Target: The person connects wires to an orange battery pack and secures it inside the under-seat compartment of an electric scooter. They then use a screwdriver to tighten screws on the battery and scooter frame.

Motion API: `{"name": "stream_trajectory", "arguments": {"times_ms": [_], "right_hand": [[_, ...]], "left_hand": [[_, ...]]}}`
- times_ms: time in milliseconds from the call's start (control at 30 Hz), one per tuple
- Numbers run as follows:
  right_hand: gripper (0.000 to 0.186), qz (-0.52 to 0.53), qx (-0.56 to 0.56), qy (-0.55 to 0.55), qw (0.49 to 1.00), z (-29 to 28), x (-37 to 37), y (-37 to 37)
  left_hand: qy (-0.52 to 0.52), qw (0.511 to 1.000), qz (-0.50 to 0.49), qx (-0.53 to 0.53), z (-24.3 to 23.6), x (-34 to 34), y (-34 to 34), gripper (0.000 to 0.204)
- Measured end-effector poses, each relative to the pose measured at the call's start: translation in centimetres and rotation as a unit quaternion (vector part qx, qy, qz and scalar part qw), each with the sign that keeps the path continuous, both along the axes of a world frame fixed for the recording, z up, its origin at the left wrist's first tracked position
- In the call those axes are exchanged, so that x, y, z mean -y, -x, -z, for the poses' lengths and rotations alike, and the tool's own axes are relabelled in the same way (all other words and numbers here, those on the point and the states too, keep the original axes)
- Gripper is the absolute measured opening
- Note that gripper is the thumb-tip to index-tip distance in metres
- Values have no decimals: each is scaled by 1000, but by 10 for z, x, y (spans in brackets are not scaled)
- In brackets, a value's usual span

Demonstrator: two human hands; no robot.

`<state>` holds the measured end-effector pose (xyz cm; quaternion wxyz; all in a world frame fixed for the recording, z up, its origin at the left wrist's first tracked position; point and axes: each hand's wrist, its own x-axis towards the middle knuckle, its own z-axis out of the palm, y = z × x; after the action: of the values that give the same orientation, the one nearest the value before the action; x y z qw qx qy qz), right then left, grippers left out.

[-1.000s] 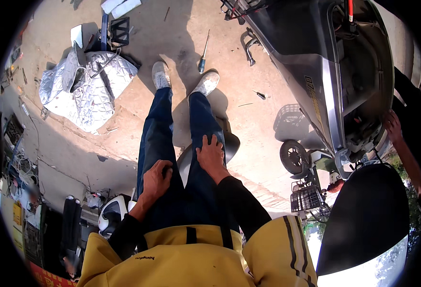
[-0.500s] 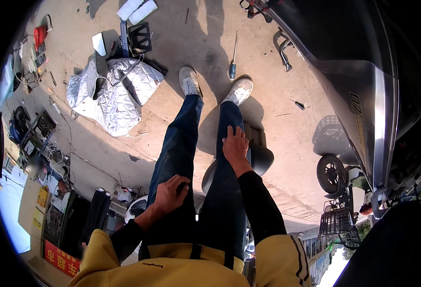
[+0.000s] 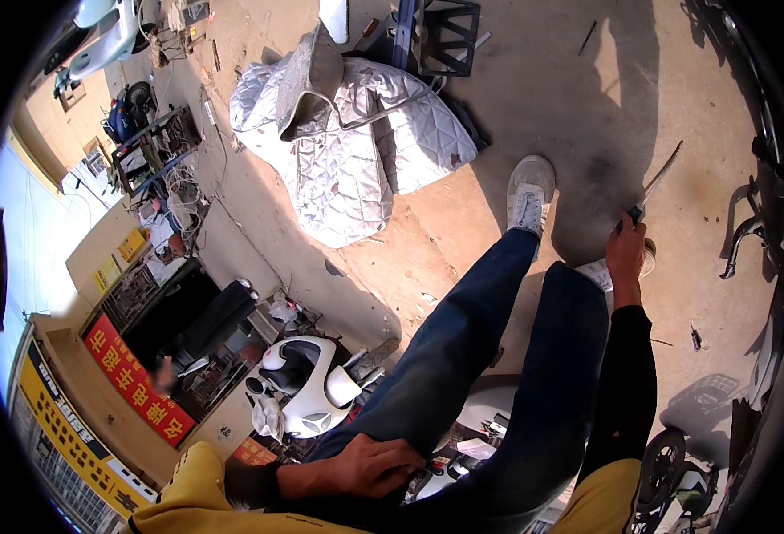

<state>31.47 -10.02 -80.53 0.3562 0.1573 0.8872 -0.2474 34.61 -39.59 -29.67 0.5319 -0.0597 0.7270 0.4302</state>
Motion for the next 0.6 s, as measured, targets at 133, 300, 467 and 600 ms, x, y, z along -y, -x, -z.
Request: {"name": "stream_trajectory", "arguments": {"times_ms": [133,300,467,600], "right_hand": [[32,56,-79,44,994,-88,37,16],[27,71,-38,202,976,-268,76,17],[39,88,202,308,926,-500,109,25],[36,0,287,300,910,-640,133,29]], "left_hand": [[6,996,-79,-26,0,3,-17,21],[54,974,-220,-18,-16,6,-54,24],[109,927,-288,-217,-55,24,-52,43],[150,828,-280,-462,-120,51,-52,42]]}}
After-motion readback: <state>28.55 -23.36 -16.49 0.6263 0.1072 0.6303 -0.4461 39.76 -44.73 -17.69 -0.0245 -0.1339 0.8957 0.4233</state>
